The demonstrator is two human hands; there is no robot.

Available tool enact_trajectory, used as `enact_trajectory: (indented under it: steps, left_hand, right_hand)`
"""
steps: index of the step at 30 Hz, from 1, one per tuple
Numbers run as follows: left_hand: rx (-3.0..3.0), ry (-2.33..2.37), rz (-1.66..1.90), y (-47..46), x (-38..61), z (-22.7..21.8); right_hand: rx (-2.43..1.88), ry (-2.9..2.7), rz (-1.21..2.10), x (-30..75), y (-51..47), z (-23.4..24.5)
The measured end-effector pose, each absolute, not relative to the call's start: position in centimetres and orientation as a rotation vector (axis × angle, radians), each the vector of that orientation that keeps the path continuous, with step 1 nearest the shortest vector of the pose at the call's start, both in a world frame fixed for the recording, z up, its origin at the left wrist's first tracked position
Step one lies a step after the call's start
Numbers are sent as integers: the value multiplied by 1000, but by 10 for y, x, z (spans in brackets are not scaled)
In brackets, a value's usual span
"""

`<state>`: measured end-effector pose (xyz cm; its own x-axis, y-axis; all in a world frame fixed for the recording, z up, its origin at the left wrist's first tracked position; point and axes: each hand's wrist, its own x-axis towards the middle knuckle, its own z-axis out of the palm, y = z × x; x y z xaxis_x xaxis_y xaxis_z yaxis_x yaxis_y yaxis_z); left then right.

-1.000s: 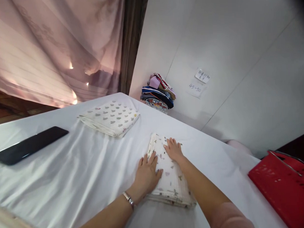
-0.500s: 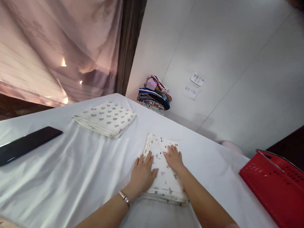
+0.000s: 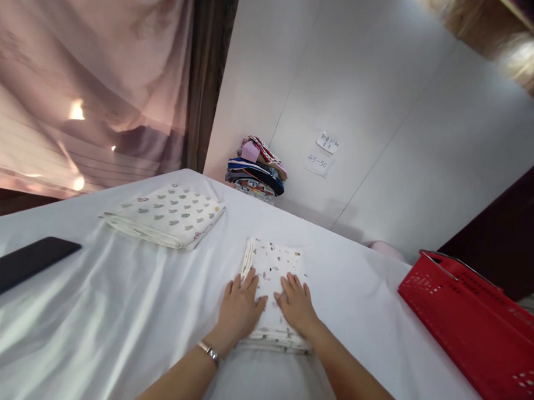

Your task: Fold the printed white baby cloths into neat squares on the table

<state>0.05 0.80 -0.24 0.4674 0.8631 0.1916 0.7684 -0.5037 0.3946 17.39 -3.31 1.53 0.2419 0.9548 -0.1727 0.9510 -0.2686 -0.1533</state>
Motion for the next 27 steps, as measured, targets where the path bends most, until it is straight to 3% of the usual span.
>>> enact_trajectory:
  steps: [10, 18, 23, 27]
  left_hand:
    - [2432, 1364, 518, 9, -1, 0]
    - [2412, 1368, 530, 8, -1, 0]
    - [2371, 1294, 521, 5, -5, 3]
    - [2433, 959, 507, -4, -8, 9]
  right_hand:
    - [-2415, -1534, 350, 188, -58, 14]
    - [-2072, -892, 763, 212, -75, 5]
    - [-1923, -907, 797, 230, -75, 14]
    - [-2049, -1030, 691, 272, -84, 13]
